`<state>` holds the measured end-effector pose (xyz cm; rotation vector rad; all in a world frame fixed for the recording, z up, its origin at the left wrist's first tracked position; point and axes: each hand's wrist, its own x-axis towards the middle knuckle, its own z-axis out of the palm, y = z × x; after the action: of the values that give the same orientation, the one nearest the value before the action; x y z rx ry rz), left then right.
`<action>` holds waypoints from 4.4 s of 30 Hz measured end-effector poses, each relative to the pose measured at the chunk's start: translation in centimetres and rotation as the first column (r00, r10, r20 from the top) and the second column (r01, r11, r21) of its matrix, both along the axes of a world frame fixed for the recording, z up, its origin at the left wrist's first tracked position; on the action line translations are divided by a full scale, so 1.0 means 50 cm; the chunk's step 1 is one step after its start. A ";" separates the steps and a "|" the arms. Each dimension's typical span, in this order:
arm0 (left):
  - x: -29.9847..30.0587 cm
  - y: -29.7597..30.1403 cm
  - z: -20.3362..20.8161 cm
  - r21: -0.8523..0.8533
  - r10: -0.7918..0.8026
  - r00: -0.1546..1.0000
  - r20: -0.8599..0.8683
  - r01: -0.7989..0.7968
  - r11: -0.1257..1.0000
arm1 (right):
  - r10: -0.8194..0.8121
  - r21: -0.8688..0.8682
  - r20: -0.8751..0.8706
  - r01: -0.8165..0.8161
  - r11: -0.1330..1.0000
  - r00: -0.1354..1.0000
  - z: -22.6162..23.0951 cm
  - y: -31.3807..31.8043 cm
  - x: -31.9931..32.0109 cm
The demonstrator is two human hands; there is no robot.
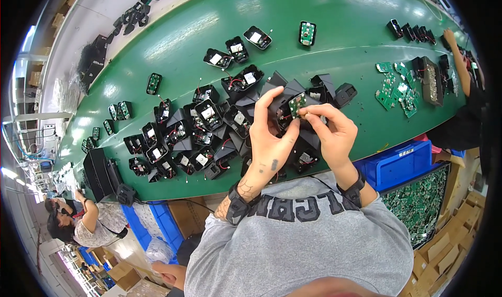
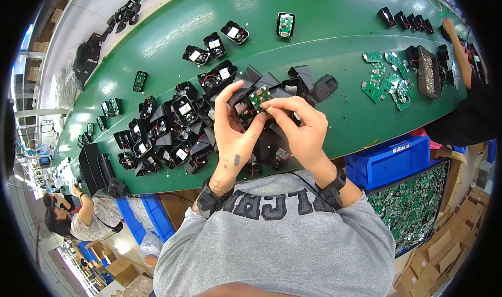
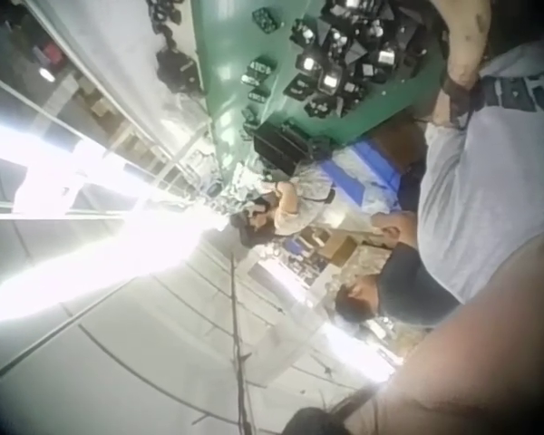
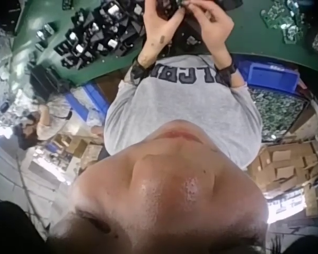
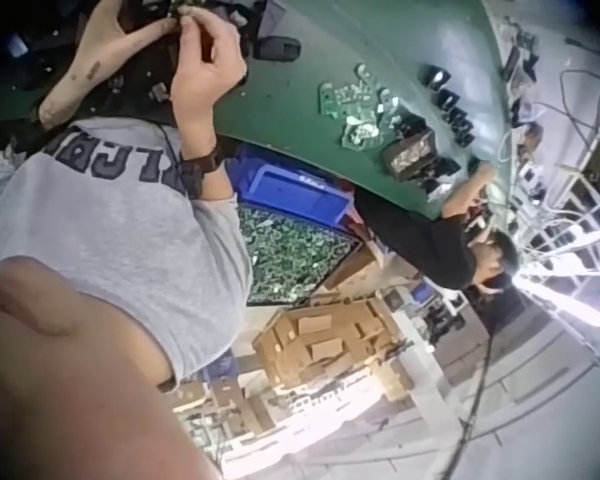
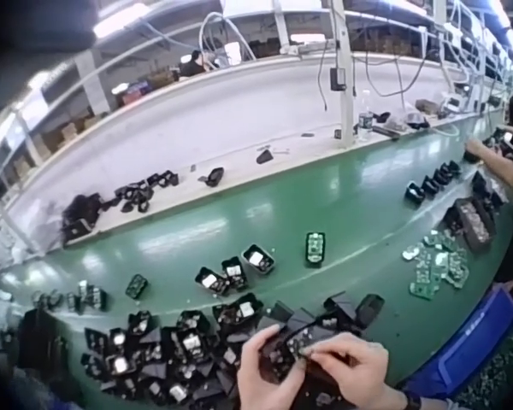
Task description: The person picks up a circuit board and a plastic housing, fits the board into the housing, and presses them together by hand. After repeating this process several times, the person places the assembled units onto the conveyor belt.
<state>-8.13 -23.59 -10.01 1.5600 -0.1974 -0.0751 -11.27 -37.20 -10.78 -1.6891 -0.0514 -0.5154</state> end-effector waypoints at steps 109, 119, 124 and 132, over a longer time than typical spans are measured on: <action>-0.010 0.028 0.064 -0.192 -0.334 0.929 -0.161 0.302 0.934 | 0.239 0.313 -0.418 -0.108 0.943 0.876 0.092 -0.022 0.017; -0.021 0.021 0.047 -0.214 -0.383 0.892 -0.241 0.336 0.917 | 0.476 0.586 -0.246 -0.261 0.767 0.845 0.066 -0.009 0.027; -0.022 0.023 0.034 -0.154 -0.347 0.905 -0.247 0.317 0.936 | 0.498 0.561 -0.269 -0.286 0.777 0.824 0.051 -0.015 0.025; 0.002 0.037 0.020 0.128 -0.231 0.957 0.177 0.210 0.969 | 0.536 0.436 -0.274 -0.394 0.809 0.798 0.073 -0.010 0.063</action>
<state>-8.04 -21.71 -9.02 1.6479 -0.5268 -0.1134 -8.11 -37.70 -7.12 -1.3181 -0.0874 0.1928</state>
